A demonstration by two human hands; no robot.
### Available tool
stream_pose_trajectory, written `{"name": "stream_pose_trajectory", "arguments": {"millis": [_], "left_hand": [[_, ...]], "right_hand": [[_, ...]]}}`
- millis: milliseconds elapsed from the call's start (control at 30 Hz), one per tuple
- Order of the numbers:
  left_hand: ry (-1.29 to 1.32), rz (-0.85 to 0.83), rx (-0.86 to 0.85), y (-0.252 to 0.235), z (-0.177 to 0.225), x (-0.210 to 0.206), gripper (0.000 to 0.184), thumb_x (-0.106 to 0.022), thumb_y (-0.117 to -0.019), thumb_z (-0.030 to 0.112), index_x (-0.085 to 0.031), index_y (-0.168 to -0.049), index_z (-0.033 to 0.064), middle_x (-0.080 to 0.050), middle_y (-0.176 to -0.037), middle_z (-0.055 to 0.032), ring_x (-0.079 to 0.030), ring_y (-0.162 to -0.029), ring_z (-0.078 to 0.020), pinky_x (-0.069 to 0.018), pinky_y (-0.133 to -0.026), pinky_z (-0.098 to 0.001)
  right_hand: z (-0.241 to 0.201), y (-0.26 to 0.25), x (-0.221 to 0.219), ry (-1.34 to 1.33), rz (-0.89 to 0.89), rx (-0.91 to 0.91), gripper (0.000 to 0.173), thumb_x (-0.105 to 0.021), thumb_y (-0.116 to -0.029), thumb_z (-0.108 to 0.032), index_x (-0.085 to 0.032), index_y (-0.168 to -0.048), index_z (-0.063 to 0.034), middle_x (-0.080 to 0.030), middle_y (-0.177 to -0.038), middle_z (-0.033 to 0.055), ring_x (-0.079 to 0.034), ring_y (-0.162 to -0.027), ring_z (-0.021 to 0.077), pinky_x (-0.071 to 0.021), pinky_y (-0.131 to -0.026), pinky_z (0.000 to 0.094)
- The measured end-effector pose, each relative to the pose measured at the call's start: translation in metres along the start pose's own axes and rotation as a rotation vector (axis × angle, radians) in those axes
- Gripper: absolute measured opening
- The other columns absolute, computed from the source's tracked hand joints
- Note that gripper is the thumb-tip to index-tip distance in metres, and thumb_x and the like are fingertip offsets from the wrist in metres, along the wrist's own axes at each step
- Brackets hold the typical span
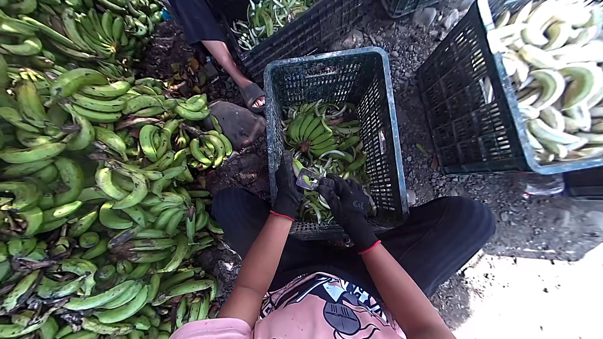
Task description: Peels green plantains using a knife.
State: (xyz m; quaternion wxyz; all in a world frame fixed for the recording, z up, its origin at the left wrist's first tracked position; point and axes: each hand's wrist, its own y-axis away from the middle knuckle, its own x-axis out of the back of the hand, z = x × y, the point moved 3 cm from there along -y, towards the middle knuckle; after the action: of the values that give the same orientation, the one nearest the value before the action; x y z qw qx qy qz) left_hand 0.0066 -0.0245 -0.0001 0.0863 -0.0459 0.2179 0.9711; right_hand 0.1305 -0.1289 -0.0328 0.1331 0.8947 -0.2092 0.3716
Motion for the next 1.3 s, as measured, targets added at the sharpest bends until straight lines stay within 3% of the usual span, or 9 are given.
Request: {"name": "stream_pose_trajectory", "arguments": {"millis": [267, 367, 567, 667, 767, 833, 967, 1133, 1300], "left_hand": [[-0.093, -0.009, -0.137, 0.001, -0.016, 0.005, 0.051, -0.027, -0.1104, 0.046, -0.052, -0.139, 0.0116, -0.06, -0.125, -0.0072, -0.059, -0.108, -0.0145, -0.0515, -0.092, -0.039], [-0.466, -0.063, -0.384, 0.004, -0.003, 0.002, 0.051, -0.025, -0.1118, 0.033, -0.05, -0.145, 0.0036, -0.059, -0.135, -0.0195, -0.058, -0.12, -0.0259, -0.0475, -0.102, -0.0464], [-0.711, -0.19, -0.652, 0.012, 0.003, -0.011, 0.049, -0.032, -0.1107, 0.026, -0.056, -0.135, -0.01, -0.066, -0.119, -0.0273, -0.066, -0.109, -0.0306, -0.052, -0.096, -0.0462], [-0.364, -0.283, -0.459, 0.012, -0.006, -0.012, 0.054, -0.026, -0.1114, 0.035, -0.045, -0.152, 0.0043, -0.051, -0.15, -0.0122, -0.052, -0.134, -0.0166, -0.0408, -0.113, -0.0359], [0.232, -0.267, -0.105, 0.002, -0.009, -0.011, 0.053, -0.021, -0.1097, 0.049, -0.061, -0.122, 0.0158, -0.069, -0.098, -0.0011, -0.068, -0.083, -0.0097, -0.0593, -0.071, -0.0291], [0.395, -0.3, 0.05, 0.0, -0.007, -0.004, 0.051, -0.027, -0.1082, 0.053, -0.061, -0.12, 0.0172, -0.069, -0.097, -0.0021, -0.068, -0.082, -0.0122, -0.0598, -0.07, -0.0313], [0.408, -0.256, 0.11, -0.002, -0.009, 0.007, 0.041, -0.03, -0.1088, 0.045, -0.059, -0.104, 0.017, -0.063, -0.076, 0.0006, -0.061, -0.061, -0.0077, -0.0552, -0.056, -0.0246], [0.268, -0.171, 0.117, -0.006, -0.012, 0.002, 0.046, -0.028, -0.1097, 0.046, -0.06, -0.113, 0.0121, -0.067, -0.089, -0.0045, -0.063, -0.067, -0.0122, -0.0552, -0.058, -0.0285], [-0.183, -0.152, -0.186, 0.004, -0.012, 0.002, 0.046, -0.026, -0.1123, 0.034, -0.054, -0.138, 0.0072, -0.064, -0.119, -0.0087, -0.062, -0.101, -0.013, -0.0541, -0.089, -0.0339]], "right_hand": [[-0.007, -0.012, 0.009, 0.195, -0.042, 0.032, 0.073, -0.032, -0.0944, -0.076, -0.055, -0.148, -0.0323, -0.063, -0.121, 0.0264, -0.059, -0.11, 0.0518, -0.0438, -0.078, 0.0708], [-0.008, -0.015, 0.011, 0.06, -0.083, -0.026, 0.067, -0.029, -0.1014, -0.067, -0.064, -0.137, -0.0238, -0.068, -0.114, 0.0206, -0.064, -0.106, 0.0446, -0.0476, -0.08, 0.0672], [-0.005, -0.02, 0.015, -0.211, -0.198, -0.036, 0.062, -0.023, -0.1094, -0.051, -0.063, -0.13, -0.0079, -0.07, -0.111, 0.0202, -0.067, -0.104, 0.0398, -0.0497, -0.082, 0.0647], [-0.002, -0.022, 0.014, -0.247, -0.187, -0.069, 0.061, -0.022, -0.1089, -0.052, -0.058, -0.139, -0.0125, -0.068, -0.123, 0.0183, -0.064, -0.115, 0.0381, -0.0483, -0.089, 0.0653], [0.005, -0.018, 0.016, -0.083, -0.136, -0.013, 0.064, -0.03, -0.1038, -0.063, -0.061, -0.14, -0.0198, -0.066, -0.127, 0.0172, -0.061, -0.118, 0.04, -0.0462, -0.091, 0.067], [0.012, -0.012, 0.02, 0.056, -0.089, 0.118, 0.063, -0.044, -0.0975, -0.063, -0.063, -0.14, -0.0206, -0.064, -0.127, 0.023, -0.059, -0.117, 0.0474, -0.0448, -0.086, 0.0699], [0.016, 0.0, 0.026, 0.149, 0.023, 0.335, 0.079, -0.037, -0.0899, -0.08, -0.068, -0.135, -0.0229, -0.066, -0.12, 0.0261, -0.061, -0.111, 0.0507, -0.0431, -0.086, 0.0708], [0.005, -0.003, 0.029, 0.156, -0.104, 0.161, 0.069, -0.04, -0.0923, -0.076, -0.065, -0.138, -0.0308, -0.064, -0.123, 0.0243, -0.059, -0.114, 0.0495, -0.043, -0.085, 0.0697], [-0.005, -0.019, 0.018, -0.017, -0.205, -0.02, 0.065, -0.034, -0.0999, -0.07, -0.068, -0.128, -0.0225, -0.068, -0.109, 0.0183, -0.064, -0.103, 0.0424, -0.0472, -0.079, 0.0667]]}}
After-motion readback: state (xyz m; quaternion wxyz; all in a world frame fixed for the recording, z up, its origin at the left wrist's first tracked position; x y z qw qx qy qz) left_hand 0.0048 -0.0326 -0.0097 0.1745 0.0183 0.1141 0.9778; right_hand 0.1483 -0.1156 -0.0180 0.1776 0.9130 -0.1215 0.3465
